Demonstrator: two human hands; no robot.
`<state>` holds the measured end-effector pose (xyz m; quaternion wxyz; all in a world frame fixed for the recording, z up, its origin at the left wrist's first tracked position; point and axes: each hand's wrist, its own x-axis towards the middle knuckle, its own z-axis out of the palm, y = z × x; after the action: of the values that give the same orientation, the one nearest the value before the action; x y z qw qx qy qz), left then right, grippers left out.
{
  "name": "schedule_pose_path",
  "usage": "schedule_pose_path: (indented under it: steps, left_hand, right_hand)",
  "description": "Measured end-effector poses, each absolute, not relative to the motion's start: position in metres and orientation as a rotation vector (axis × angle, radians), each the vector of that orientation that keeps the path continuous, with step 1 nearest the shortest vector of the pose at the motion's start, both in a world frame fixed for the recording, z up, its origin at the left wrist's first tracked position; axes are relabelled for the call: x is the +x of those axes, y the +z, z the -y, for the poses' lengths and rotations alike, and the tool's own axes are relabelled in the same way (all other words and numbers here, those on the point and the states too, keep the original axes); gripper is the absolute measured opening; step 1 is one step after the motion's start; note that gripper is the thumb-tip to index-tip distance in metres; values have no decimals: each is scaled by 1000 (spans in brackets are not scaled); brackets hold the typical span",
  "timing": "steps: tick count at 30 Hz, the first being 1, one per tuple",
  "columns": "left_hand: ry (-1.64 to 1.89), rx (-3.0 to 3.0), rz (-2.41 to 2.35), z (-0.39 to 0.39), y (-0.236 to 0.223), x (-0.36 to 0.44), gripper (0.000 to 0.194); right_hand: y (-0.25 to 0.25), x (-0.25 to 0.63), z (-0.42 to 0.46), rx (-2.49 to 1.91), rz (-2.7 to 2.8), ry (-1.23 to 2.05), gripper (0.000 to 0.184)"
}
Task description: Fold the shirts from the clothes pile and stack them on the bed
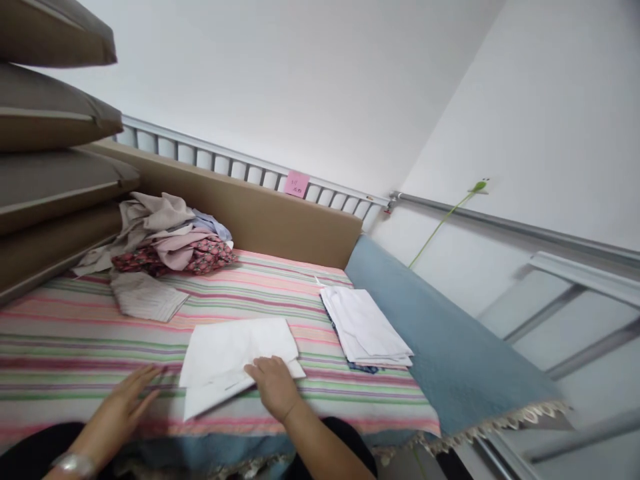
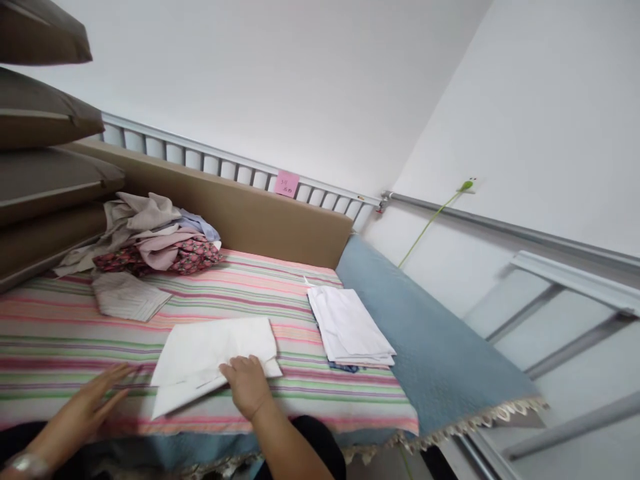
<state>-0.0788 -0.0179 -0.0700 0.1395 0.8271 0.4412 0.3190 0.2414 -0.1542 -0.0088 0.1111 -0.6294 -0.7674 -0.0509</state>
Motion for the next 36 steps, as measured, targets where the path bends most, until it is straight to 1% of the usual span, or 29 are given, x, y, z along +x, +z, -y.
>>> schedule_pose_path:
  steps: [3, 5, 7, 9, 10, 11, 13, 15, 18, 21, 25, 29, 32, 36]
  left_hand:
    - [854, 2220, -1205, 33, -57, -62, 53]
    - [844, 2134, -1192, 40, -48, -51, 50]
    - [829, 2065, -1187, 41, -41, -40, 47]
    - [803, 2001, -1173, 39, -35, -27, 46]
    - [781, 1969, -1161, 36, -31, -19, 47]
    - [747, 1942, -1155, 33, -27, -9, 48]
    - [612, 1915, -1166, 26, -18, 13, 47]
    - [438, 1909, -1184, 19, -9, 37, 42]
    - [241, 1887, -1156, 13, -1, 69, 35]
    - [123, 1827, -1123, 14, -1, 84, 26]
    - [45, 1726, -1121, 20, -2, 76, 23]
    - [77, 1659, -1151, 43, -1, 56, 19]
    - [112, 1467, -1130, 84, -8, 44, 27]
    - [174, 933, -908, 150, -18, 38, 48]
  right_hand:
    - [-1, 268, 174, -1837, 2206, -101, 34]
    - [-3, 290, 191, -1889, 2064, -11, 36]
    - [-11, 308, 208, -1973, 1744, 85, 35]
    - [-23, 312, 224, -1999, 1289, 207, 33]
    - [-29, 309, 232, -1968, 1045, 282, 34]
    - [-34, 301, 238, -1899, 814, 369, 39]
    - [-42, 277, 250, -1689, 436, 579, 55]
    - [-46, 247, 257, -1490, 173, 813, 70]
    - [-49, 205, 261, -1314, -32, 1136, 80]
    - [-50, 178, 259, -1172, -85, 1260, 77]
    - [-41, 165, 253, -1115, -69, 1243, 63]
    - [-27, 167, 253, -1099, -146, 1228, 50]
    - [-26, 176, 267, -1032, -253, 1231, 46]
    - [-38, 192, 302, -968, -249, 1193, 46]
